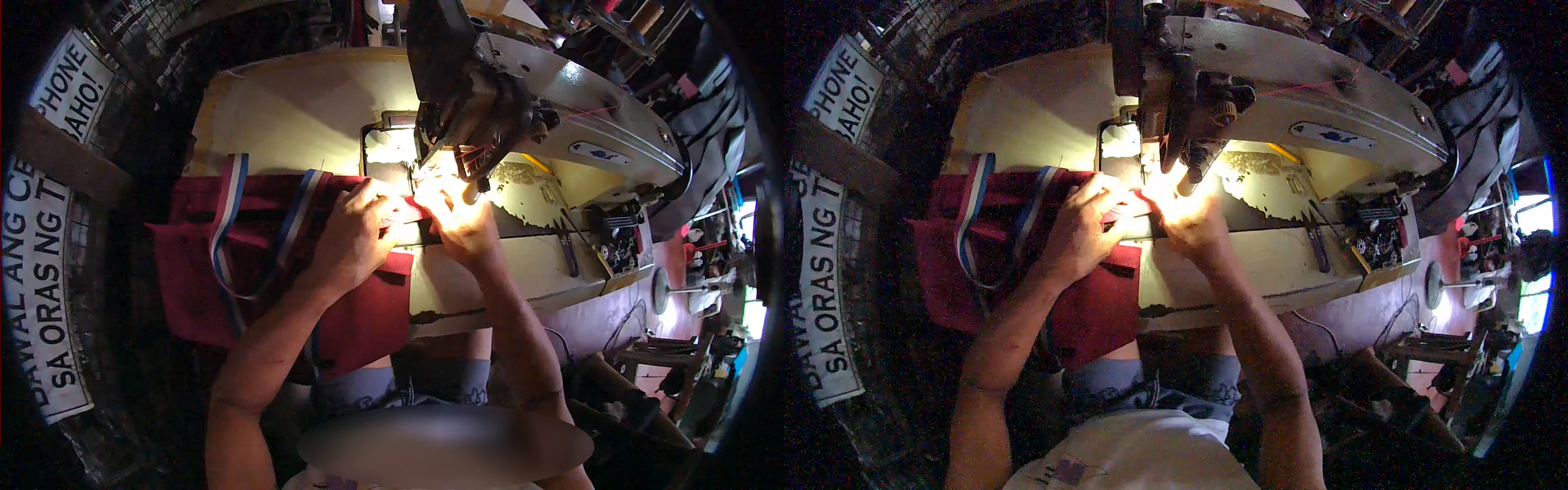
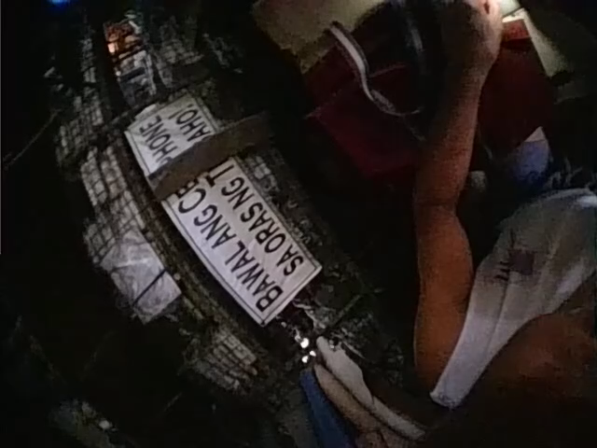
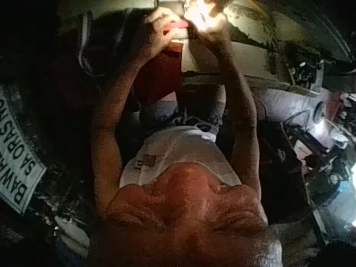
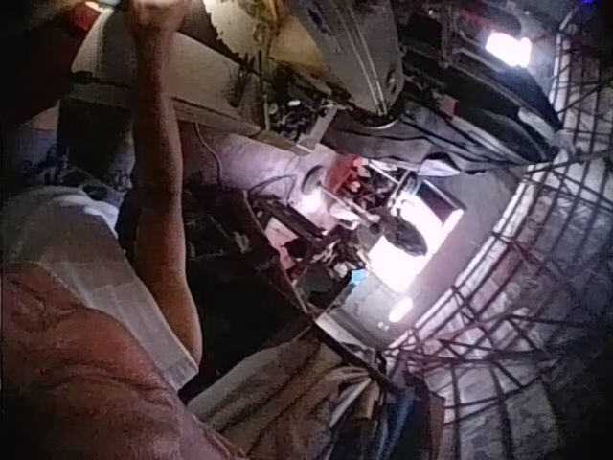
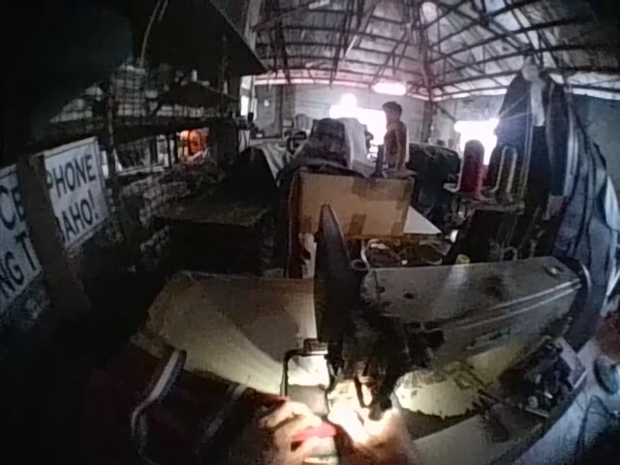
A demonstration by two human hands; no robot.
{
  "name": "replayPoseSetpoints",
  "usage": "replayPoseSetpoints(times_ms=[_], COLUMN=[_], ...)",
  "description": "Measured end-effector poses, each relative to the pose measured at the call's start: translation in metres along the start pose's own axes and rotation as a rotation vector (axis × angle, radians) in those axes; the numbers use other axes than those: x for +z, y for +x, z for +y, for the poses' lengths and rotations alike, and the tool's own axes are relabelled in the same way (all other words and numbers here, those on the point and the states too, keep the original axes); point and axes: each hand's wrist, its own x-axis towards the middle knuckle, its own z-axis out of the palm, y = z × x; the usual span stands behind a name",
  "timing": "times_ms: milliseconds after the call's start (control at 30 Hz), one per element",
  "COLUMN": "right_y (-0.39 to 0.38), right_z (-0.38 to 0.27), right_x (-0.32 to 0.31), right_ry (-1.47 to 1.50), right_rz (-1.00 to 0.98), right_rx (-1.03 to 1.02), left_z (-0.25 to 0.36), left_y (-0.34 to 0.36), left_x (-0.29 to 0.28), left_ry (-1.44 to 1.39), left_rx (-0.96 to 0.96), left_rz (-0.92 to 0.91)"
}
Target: Sewing a zipper and straps onto a pink bag using an industrial sewing machine, and performing machine maintenance with a screwdriver.
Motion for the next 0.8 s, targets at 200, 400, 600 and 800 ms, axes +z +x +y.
replayPoseSetpoints(times_ms=[200, 400, 600, 800], right_y=[-0.026, -0.034, -0.03, -0.024], right_z=[-0.002, -0.021, -0.027, -0.026], right_x=[-0.014, -0.01, -0.012, -0.022], right_ry=[0.743, 0.179, -0.148, -0.115], right_rz=[0.237, 0.068, 0.086, 0.016], right_rx=[0.642, 0.357, 0.059, 0.015], left_z=[-0.002, -0.001, 0.0, -0.003], left_y=[0.0, 0.001, 0.001, 0.002], left_x=[0.001, -0.001, 0.002, 0.002], left_ry=[-0.023, -0.006, -0.048, 0.164], left_rx=[0.003, -0.028, -0.057, 0.091], left_rz=[0.037, 0.004, -0.021, -0.036])
